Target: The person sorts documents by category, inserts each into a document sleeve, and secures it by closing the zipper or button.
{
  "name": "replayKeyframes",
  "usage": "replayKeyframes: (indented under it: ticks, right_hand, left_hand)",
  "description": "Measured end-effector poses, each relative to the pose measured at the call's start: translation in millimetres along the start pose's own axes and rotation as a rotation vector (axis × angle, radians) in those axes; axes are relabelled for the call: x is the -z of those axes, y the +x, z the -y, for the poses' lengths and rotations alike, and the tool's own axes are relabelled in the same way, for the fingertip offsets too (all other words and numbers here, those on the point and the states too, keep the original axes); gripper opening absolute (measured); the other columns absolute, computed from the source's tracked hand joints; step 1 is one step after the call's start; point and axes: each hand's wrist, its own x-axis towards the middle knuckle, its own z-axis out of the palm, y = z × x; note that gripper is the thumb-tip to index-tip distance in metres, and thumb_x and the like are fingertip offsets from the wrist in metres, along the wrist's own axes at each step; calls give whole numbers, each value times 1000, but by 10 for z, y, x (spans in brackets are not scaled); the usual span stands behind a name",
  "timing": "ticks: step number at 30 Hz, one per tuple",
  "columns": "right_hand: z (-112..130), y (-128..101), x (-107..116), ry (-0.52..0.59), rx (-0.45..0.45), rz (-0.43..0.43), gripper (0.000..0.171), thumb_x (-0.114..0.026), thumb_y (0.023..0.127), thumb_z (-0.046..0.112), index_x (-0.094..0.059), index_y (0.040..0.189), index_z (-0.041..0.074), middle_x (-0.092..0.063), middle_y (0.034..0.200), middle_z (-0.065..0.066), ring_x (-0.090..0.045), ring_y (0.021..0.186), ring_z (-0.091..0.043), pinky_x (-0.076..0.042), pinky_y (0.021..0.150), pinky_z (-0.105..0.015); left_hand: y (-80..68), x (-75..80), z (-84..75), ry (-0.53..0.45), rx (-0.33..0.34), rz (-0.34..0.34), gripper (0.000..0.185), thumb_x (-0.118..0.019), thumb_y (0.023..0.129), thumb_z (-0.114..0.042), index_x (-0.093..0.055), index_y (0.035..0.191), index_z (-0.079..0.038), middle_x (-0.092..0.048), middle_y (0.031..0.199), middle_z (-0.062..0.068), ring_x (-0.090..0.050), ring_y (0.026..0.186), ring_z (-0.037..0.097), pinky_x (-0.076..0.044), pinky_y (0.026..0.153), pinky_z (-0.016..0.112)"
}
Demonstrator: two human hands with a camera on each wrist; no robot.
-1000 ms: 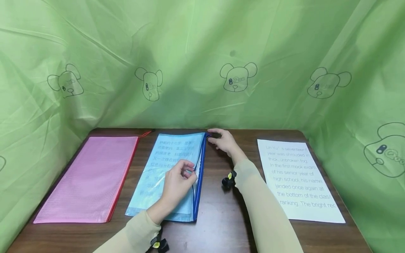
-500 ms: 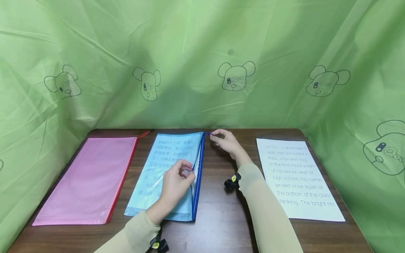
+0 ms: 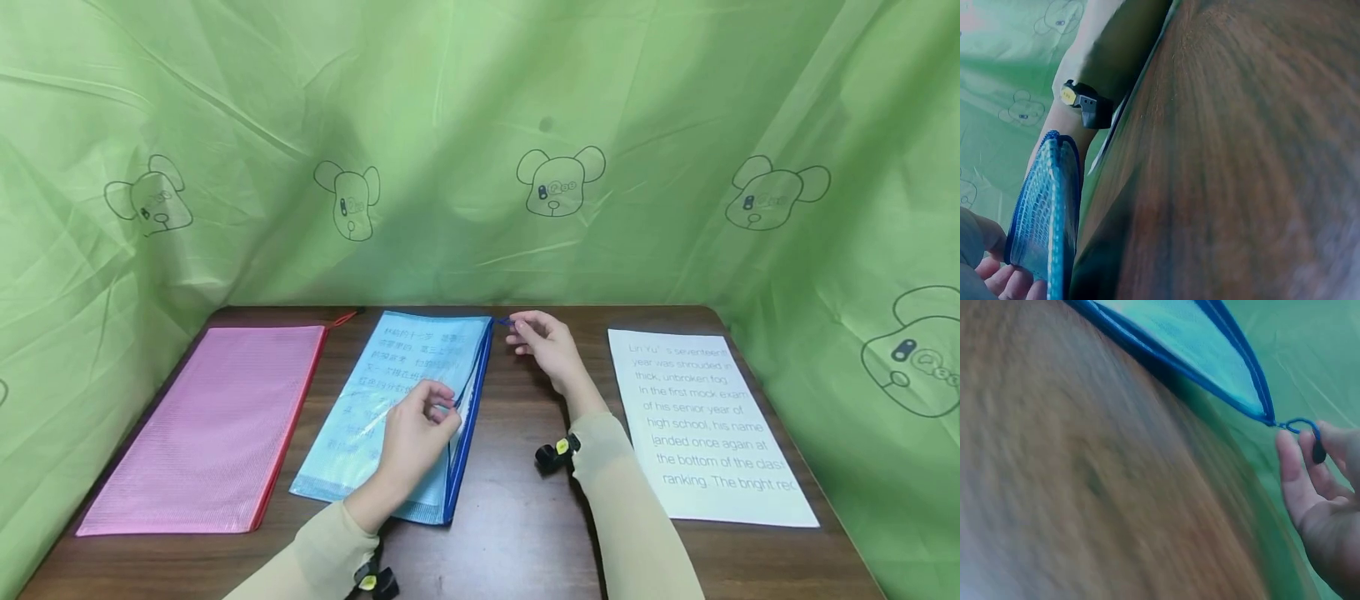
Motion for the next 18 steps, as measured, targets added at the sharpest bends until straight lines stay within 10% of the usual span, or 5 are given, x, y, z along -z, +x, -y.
replayKeyframes:
  ticks: [12, 18]
  right_hand:
    - [-108, -15, -62, -41, -2, -75, 34, -67, 107, 1, -63, 138, -13, -71, 125, -32, -76, 95, -14, -61, 85, -26]
    - [-115, -16, -83, -44, 0, -93, 31, -67, 107, 0, -66, 136, -12, -70, 127, -35, -75, 95, -15, -60, 83, -25]
  left_hand:
    - [14, 2, -4, 78, 43, 108, 23, -83, 83, -7, -72, 103, -10, -76, 88, -4, -66, 70, 3, -56, 67, 28]
    - [450, 123, -23, 85, 63, 264, 32, -85, 87, -16, -74, 116, -9, -77, 96, -2, -71, 80, 11, -60, 73, 35]
